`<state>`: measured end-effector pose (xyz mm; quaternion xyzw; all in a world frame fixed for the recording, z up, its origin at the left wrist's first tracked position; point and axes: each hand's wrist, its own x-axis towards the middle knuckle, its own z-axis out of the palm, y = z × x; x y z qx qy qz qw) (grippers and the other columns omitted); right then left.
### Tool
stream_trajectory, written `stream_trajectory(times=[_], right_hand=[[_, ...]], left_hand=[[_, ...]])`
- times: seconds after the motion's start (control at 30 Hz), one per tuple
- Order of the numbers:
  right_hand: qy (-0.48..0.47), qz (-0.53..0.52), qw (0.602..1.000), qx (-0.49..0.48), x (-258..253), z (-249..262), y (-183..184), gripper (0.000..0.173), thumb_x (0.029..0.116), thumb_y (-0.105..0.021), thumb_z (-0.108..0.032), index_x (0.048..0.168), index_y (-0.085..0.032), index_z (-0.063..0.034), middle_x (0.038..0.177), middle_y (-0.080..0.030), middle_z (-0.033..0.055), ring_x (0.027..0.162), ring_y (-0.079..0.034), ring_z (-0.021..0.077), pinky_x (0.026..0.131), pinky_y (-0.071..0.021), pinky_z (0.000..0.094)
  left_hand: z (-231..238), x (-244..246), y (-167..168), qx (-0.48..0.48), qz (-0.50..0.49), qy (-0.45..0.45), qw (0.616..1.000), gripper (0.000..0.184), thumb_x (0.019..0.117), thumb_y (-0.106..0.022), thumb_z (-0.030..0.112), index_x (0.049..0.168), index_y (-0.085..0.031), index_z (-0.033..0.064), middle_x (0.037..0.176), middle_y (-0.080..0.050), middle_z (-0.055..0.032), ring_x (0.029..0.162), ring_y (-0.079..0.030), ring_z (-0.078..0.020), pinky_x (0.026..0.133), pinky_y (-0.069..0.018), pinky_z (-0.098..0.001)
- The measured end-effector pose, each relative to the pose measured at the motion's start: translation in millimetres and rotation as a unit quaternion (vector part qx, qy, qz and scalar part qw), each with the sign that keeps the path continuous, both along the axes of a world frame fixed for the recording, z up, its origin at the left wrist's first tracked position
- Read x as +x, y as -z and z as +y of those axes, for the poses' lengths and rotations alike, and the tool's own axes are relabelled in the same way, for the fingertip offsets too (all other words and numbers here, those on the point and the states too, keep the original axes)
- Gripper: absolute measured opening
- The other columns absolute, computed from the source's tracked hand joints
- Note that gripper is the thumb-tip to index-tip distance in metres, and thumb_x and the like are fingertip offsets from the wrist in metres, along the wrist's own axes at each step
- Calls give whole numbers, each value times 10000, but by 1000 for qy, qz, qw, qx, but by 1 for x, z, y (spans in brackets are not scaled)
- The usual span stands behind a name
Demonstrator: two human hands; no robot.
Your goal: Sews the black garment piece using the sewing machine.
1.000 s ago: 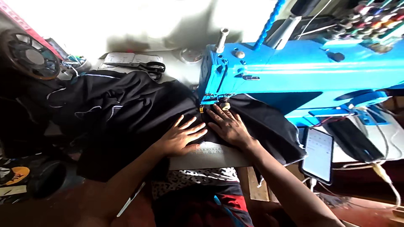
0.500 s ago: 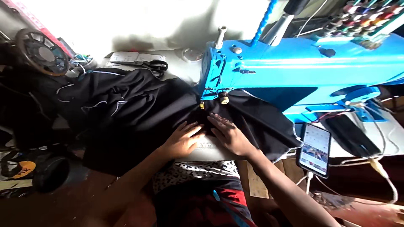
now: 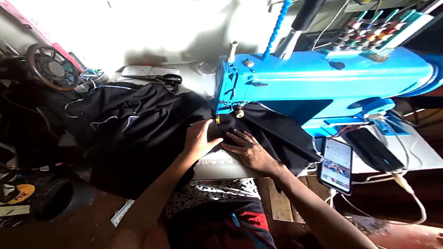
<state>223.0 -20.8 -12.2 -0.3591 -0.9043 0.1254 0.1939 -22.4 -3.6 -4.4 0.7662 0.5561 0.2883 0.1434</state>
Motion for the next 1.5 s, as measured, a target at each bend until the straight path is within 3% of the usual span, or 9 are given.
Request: stream_trajectory(times=[0.23,0.33,0.47,0.77,0.97,1.13,1.23,1.33,1.5], right_hand=[[11,9,1000,16,-2,-6,1,464,1005,-443,-116,1358,-681,-301,1494,-555,178,1409,-480,443,1130,-354,670],[11,29,999,15,-3,-4,1,430,1002,-452,-113,1324,-706,-243,1472,-574,184,1393,-503,436,1132,-361,662],[17,22,1000,13,-4,0,1,428,1008,-455,-124,1330,-701,-263,1467,-578,187,1391,-505,436,1132,-357,669],[30,-1,1000,-1,-4,23,1,442,1022,-459,-151,1369,-669,-326,1504,-543,179,1434,-447,440,1137,-321,691],[35,-9,999,-11,-5,39,0,462,1013,-465,-123,1365,-671,-339,1517,-534,163,1454,-427,419,1143,-330,668],[26,-8,1000,-12,-2,55,2,447,1011,-480,-122,1350,-684,-330,1513,-544,137,1451,-431,408,1104,-368,663],[19,-6,1000,2,-1,65,4,407,1023,-480,-149,1341,-689,-296,1518,-543,119,1446,-448,382,1084,-400,650],[9,15,1000,12,0,76,5,342,1048,-484,-200,1306,-708,-196,1448,-605,99,1409,-502,326,1116,-420,569],[11,10,1000,14,-4,88,3,351,1057,-476,-211,1317,-680,-93,1373,-657,127,1326,-585,323,1124,-438,515]], left_hand=[[4,-11,1,-31,124,18,992,1008,860,-611,715,1604,-332,94,1624,-407,-96,1529,-314,-320,1199,-231,-621],[10,-14,-1,-48,143,30,988,1055,855,-576,756,1626,-277,101,1657,-350,-93,1558,-240,-340,1215,-163,-645],[18,-18,-6,-67,146,48,986,1087,840,-601,752,1639,-240,110,1659,-348,-90,1574,-178,-361,1221,-98,-668],[46,-29,-3,-54,170,106,978,1119,822,-599,779,1641,-231,112,1649,-369,-87,1583,-134,-366,1232,-8,-667],[66,-36,-5,-52,187,153,969,1050,832,-572,797,1621,-316,154,1676,-321,-30,1588,-89,-371,1228,3,-677],[79,-38,-6,-68,212,168,960,919,862,-500,817,1570,-437,233,1694,-272,-55,1585,-54,-399,1203,13,-705],[86,-39,-7,-72,211,169,960,914,863,-515,809,1562,-452,224,1689,-282,-72,1586,-55,-396,1208,15,-698],[93,-39,-9,-79,213,169,959,915,857,-520,812,1567,-442,240,1692,-275,-67,1588,-47,-385,1211,16,-694],[103,-42,-9,-82,210,172,959,918,850,-523,817,1579,-421,267,1706,-238,-42,1591,-32,-374,1215,7,-686]])
